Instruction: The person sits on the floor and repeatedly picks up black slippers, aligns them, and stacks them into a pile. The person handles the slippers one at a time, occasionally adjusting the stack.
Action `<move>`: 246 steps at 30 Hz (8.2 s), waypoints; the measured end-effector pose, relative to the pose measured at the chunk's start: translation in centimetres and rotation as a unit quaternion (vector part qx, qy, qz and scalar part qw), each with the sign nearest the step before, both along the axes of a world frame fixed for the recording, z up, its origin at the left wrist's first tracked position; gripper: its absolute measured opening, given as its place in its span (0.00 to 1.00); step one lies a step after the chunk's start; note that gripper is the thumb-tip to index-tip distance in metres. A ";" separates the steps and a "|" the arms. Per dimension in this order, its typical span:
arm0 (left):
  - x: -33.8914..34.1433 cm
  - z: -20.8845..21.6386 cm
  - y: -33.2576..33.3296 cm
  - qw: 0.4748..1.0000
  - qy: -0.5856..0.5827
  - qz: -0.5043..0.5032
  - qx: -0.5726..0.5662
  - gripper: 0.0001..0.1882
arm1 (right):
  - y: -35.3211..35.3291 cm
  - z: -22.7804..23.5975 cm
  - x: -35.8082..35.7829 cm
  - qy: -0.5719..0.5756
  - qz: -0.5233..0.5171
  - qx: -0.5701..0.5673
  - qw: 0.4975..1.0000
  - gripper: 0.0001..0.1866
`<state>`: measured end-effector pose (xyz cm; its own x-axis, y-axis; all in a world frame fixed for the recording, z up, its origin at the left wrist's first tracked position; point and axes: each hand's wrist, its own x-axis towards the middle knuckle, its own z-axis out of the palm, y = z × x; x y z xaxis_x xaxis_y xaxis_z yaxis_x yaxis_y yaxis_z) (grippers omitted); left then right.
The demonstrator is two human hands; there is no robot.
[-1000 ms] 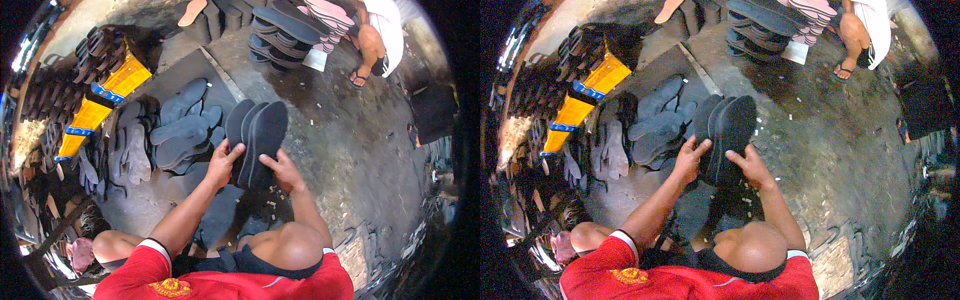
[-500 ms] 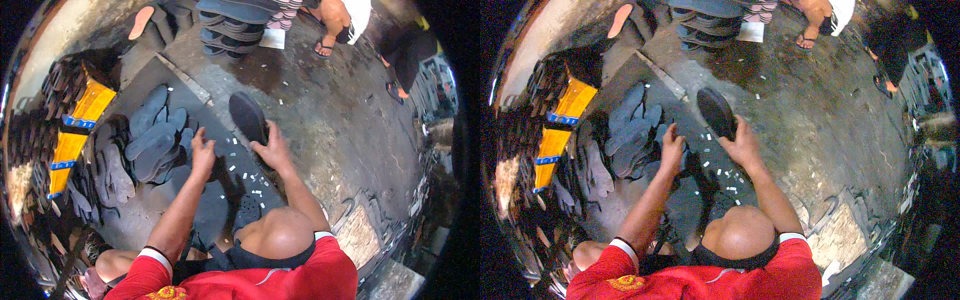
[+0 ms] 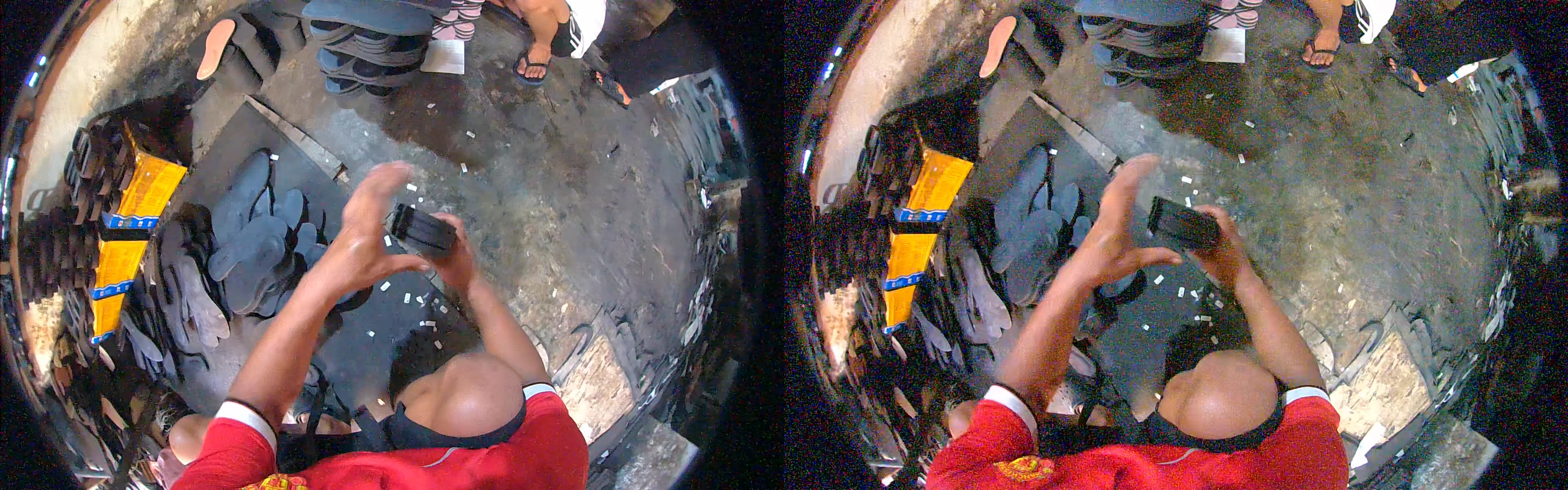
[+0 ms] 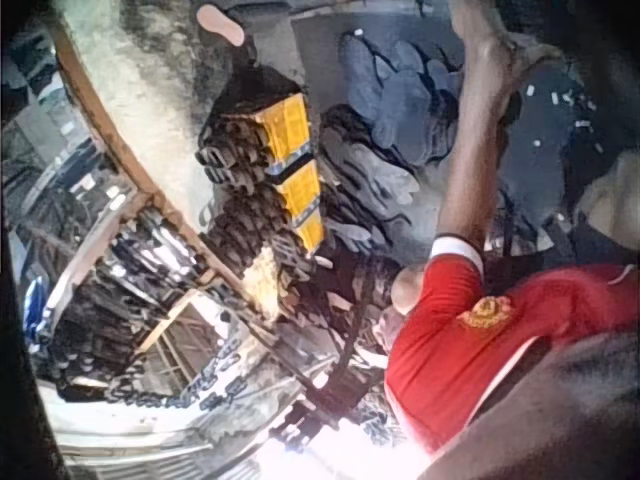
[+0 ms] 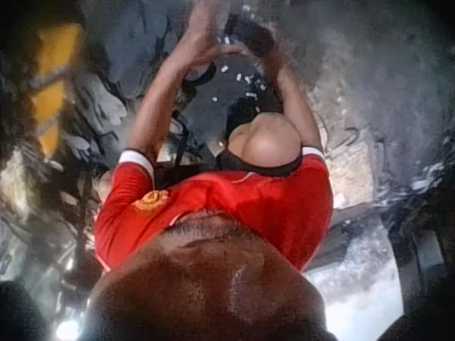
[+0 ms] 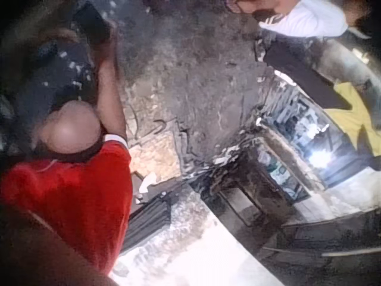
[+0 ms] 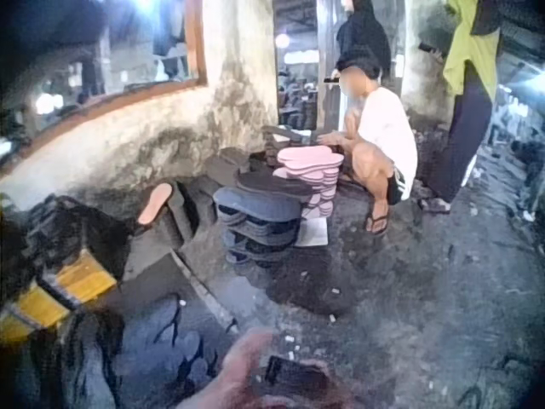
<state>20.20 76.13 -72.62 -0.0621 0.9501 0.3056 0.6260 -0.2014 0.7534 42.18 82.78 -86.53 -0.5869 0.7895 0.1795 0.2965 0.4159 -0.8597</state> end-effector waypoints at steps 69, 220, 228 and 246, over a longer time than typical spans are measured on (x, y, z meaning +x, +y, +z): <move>-8.3 -7.3 -20.2 0.908 0.246 0.293 -0.170 0.39 | -5.1 7.3 -16.6 -0.216 0.276 -0.183 0.919 0.36; 0.7 -19.7 9.6 0.747 -0.516 0.194 -0.371 0.34 | 12.4 -4.6 3.5 -0.244 -0.172 -0.156 0.941 0.41; 2.2 -23.4 8.8 0.853 -0.251 0.274 -0.367 0.34 | 10.1 -7.3 1.7 -0.207 -0.227 -0.150 0.940 0.35; -7.2 -13.6 3.9 0.915 0.007 0.374 -0.151 0.34 | 15.4 -2.7 7.8 -0.135 -0.323 -0.104 0.931 0.27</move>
